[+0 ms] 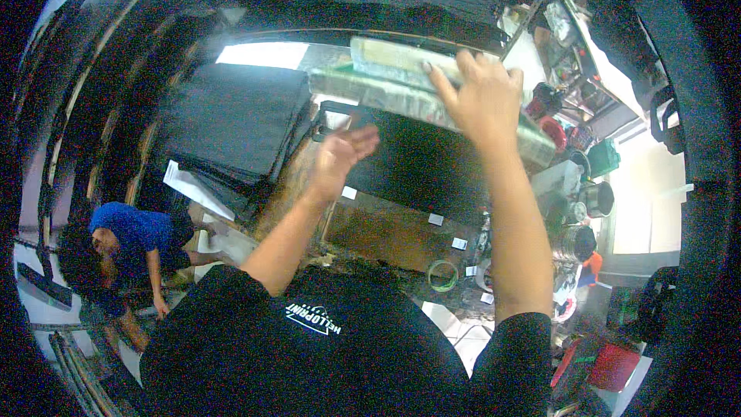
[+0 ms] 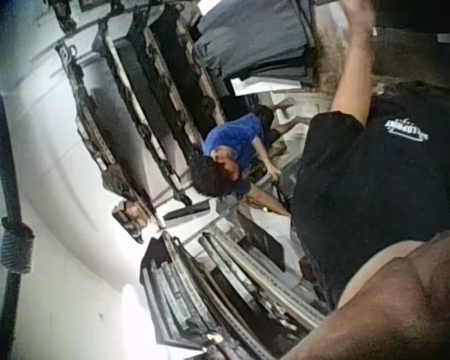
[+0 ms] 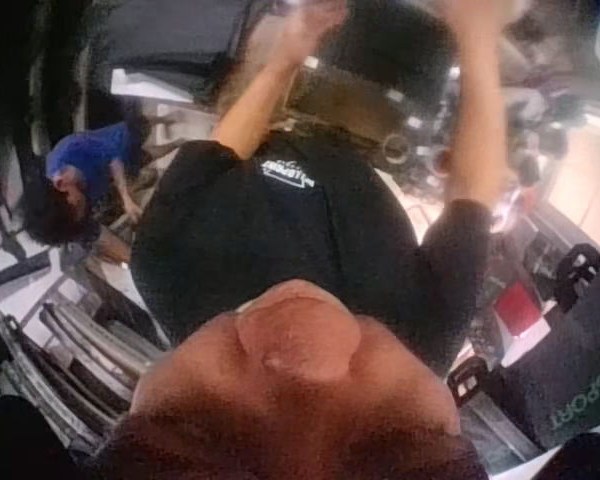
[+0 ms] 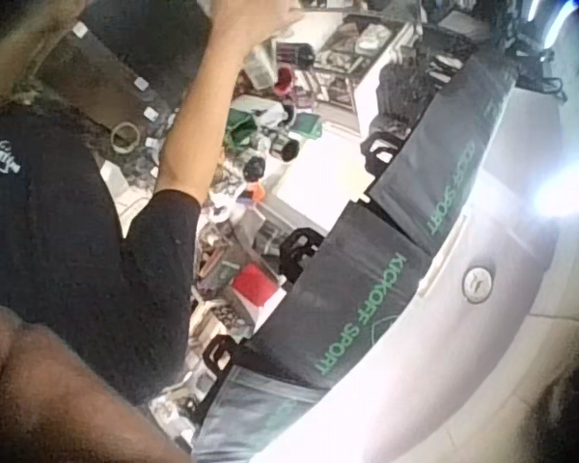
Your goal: The person performs screen printing on black tote bags using a squeegee and green ink. They repeatedly pull the squeegee across a screen to transfer a logo onto the bags, then lift the screen and move the printed bag aside.
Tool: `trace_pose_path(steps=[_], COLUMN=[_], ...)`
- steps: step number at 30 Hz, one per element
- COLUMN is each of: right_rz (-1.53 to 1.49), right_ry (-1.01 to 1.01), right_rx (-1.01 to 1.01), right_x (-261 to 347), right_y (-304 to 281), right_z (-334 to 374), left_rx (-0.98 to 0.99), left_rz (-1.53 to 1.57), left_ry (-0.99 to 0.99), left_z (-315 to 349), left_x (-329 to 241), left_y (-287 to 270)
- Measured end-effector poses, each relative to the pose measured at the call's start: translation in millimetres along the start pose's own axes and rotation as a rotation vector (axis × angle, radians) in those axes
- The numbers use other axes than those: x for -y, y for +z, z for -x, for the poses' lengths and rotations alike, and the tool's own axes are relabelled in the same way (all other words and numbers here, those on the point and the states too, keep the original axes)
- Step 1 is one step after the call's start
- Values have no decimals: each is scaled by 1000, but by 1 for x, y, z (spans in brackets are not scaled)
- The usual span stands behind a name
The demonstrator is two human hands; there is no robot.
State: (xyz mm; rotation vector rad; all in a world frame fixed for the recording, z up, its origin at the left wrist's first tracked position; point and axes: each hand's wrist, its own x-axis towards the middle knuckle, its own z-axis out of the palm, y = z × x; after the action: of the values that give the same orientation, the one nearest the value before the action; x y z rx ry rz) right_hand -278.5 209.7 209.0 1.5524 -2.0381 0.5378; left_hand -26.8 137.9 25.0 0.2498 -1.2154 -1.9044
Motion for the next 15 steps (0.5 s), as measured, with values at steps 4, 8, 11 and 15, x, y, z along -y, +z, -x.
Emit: trace_pose_path(steps=[4,8,11,15], right_rz=[45,-28,-43,-129], right_ry=[-7,-21,37,55], right_rx=[197,494,597,669], right_x=[16,18,4,2], right_y=[7,52,92,81], right_z=[83,151,178,162], left_rx=[-243,-488,-513,-536], left_rz=[599,252,150,146], left_ry=[-337,-603,-695,-743], left_z=[13,79,99,108], left_x=[-69,-9,20,39], left_y=[-1,-41,-45,-59])
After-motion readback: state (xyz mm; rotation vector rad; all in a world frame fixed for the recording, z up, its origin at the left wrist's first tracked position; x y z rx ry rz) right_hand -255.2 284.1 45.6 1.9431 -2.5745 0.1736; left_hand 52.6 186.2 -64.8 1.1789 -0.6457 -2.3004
